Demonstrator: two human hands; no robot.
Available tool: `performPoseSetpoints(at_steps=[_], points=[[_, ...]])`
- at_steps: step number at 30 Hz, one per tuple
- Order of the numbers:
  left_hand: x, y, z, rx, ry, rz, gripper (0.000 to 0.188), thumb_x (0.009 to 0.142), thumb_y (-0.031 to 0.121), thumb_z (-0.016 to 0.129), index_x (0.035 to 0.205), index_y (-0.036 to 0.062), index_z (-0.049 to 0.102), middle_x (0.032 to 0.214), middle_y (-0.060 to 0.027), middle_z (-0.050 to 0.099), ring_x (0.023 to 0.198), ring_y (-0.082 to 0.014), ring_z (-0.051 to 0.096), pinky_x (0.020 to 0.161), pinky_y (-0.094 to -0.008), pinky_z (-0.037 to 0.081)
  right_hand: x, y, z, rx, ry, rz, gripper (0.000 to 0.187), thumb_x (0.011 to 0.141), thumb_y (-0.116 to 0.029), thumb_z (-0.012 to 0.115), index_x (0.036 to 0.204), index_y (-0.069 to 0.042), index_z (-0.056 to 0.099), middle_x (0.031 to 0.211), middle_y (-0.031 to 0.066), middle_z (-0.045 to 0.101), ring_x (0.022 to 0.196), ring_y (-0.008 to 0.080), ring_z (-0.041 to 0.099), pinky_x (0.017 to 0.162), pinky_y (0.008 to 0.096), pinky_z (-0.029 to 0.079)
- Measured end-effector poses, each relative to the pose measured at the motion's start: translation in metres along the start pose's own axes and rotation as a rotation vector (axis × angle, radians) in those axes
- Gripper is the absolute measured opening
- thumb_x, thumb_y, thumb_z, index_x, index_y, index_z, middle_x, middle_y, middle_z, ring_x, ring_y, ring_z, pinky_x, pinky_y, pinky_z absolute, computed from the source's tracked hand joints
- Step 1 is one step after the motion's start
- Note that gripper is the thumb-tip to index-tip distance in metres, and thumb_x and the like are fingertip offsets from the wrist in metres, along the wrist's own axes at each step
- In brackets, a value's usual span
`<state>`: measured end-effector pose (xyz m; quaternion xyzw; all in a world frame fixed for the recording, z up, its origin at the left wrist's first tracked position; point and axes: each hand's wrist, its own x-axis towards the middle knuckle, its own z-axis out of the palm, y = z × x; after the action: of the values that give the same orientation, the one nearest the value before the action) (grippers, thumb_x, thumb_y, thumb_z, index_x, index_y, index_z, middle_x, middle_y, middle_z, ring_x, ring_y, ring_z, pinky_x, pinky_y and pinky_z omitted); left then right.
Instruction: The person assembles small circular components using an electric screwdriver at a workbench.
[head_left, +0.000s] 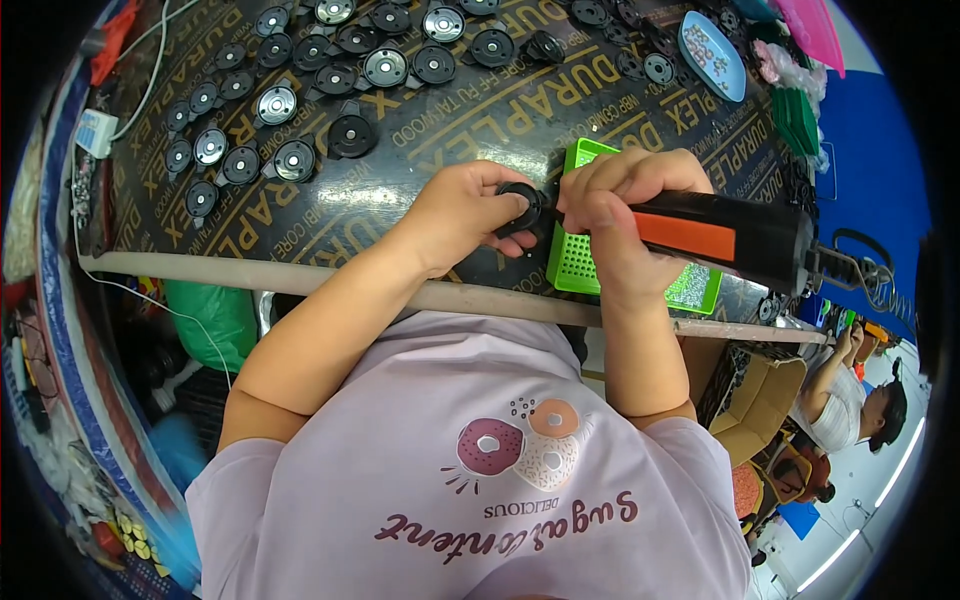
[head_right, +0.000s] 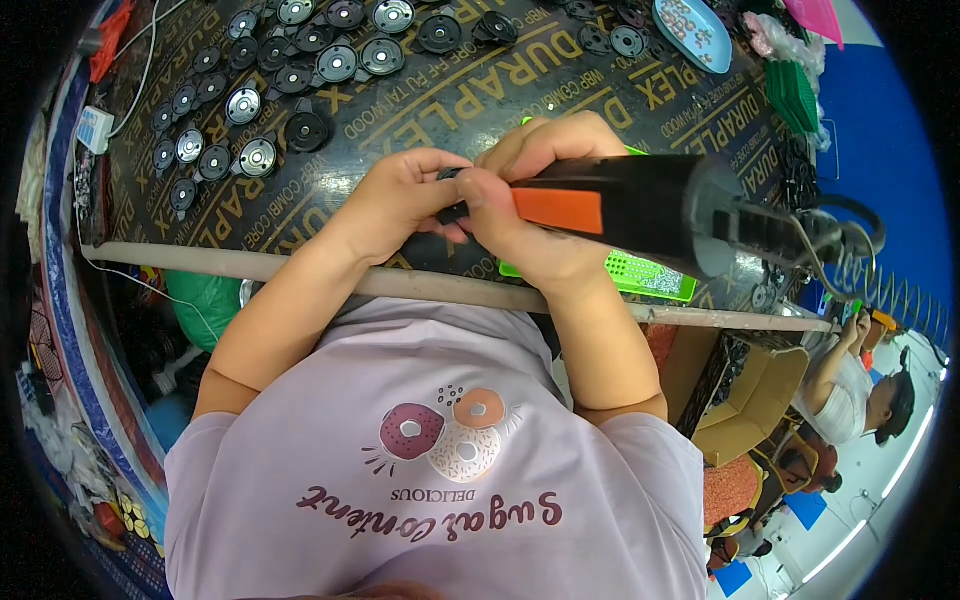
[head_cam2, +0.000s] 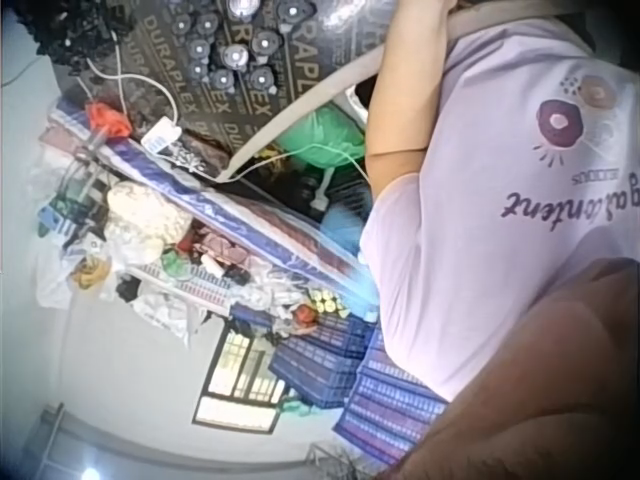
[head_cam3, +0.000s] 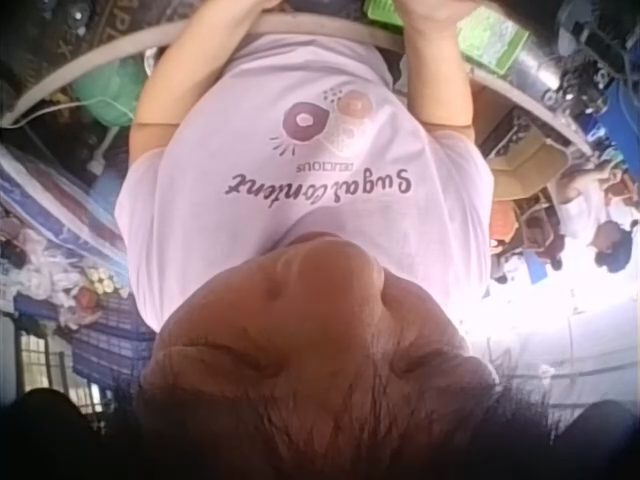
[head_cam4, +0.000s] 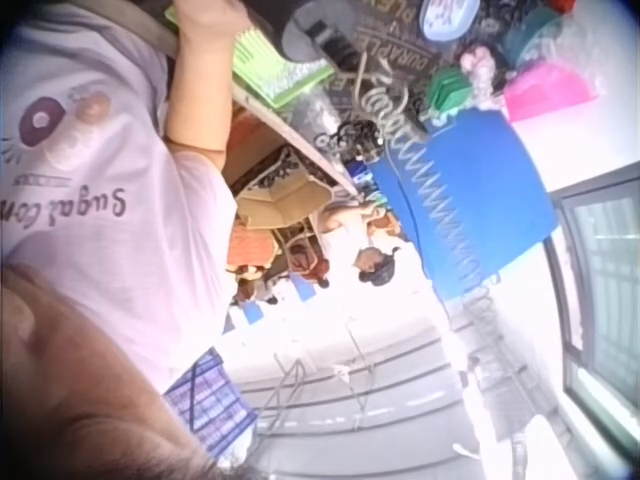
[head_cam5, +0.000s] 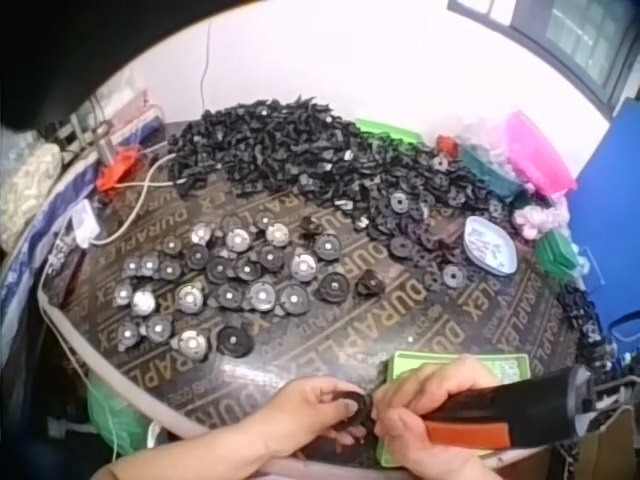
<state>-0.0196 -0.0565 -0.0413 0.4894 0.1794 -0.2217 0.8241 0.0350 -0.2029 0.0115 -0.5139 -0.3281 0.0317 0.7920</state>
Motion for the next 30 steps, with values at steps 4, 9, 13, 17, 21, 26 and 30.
performPoseSetpoints(at_steps=[4,9,13,17,21,26,30], points=[[-0.009,0.004,0.003,0.032,0.025,0.020,0.025,0.090,0.005,0.055,0.113,-0.0052,0.055,0.092,-0.0128,0.065,0.072,-0.0184,0.068,0.059,-0.0251,0.056,0.011,-0.014,-0.006,0.149,-0.138,-0.045,0.035,0.072,0.010,0.071,0.088,-0.005,0.045,0.067,0.0088,0.055,0.056,0.0175,0.056,0.057,0.0327,0.050],[-0.058,0.016,-0.013,0.383,-0.061,0.085,0.021,0.087,0.005,0.058,0.107,0.0014,0.061,0.089,-0.0075,0.067,0.076,-0.0152,0.067,0.067,-0.0262,0.054,0.026,-0.018,-0.022,-0.158,0.343,-0.108,0.023,0.078,0.009,0.068,0.085,-0.003,0.050,0.067,0.0073,0.057,0.053,0.0138,0.057,0.051,0.0256,0.048],[-0.119,0.049,-0.056,1.090,-0.409,0.139,0.019,0.077,0.003,0.060,0.095,0.0055,0.066,0.088,-0.0112,0.067,0.080,-0.0306,0.065,0.070,-0.0358,0.051,0.023,0.004,-0.031,-0.216,0.428,-0.015,0.017,0.075,0.008,0.073,0.073,0.000,0.058,0.065,0.0035,0.059,0.052,0.0099,0.056,0.050,0.0222,0.045],[-0.160,0.000,-0.105,1.546,-0.332,-0.244,0.024,0.073,0.005,0.063,0.096,0.0075,0.068,0.091,-0.0140,0.067,0.085,-0.0320,0.064,0.075,-0.0400,0.052,0.026,0.010,-0.030,-0.255,0.410,-0.051,0.016,0.073,0.006,0.075,0.074,0.000,0.060,0.066,0.0024,0.059,0.054,0.0088,0.056,0.053,0.0218,0.046],[-0.177,-0.054,-0.124,1.882,-0.066,-0.231,0.015,0.074,0.009,0.062,0.087,0.0035,0.067,0.092,-0.0186,0.066,0.092,-0.0361,0.063,0.080,-0.0433,0.051,0.027,0.013,-0.031,-0.263,0.411,-0.027,0.016,0.073,0.005,0.075,0.074,0.000,0.060,0.066,0.0021,0.060,0.055,0.0083,0.056,0.054,0.0215,0.047],[-0.153,0.010,-0.088,1.332,-0.233,0.010,0.010,0.078,0.010,0.062,0.084,0.0023,0.063,0.082,-0.0149,0.064,0.077,-0.0331,0.062,0.069,-0.0402,0.049,0.027,0.012,-0.028,-0.275,0.423,-0.042,0.016,0.074,0.006,0.073,0.072,0.000,0.059,0.064,0.0028,0.059,0.053,0.0094,0.056,0.052,0.0217,0.046],[-0.130,0.047,-0.072,1.358,0.280,0.427,0.009,0.079,0.008,0.063,0.082,0.0007,0.060,0.079,-0.0159,0.060,0.075,-0.0342,0.059,0.068,-0.0409,0.047,0.027,0.016,-0.030,-0.228,0.418,-0.061,0.017,0.075,0.008,0.071,0.074,-0.001,0.056,0.064,0.0038,0.058,0.051,0.0111,0.056,0.049,0.0231,0.046]])
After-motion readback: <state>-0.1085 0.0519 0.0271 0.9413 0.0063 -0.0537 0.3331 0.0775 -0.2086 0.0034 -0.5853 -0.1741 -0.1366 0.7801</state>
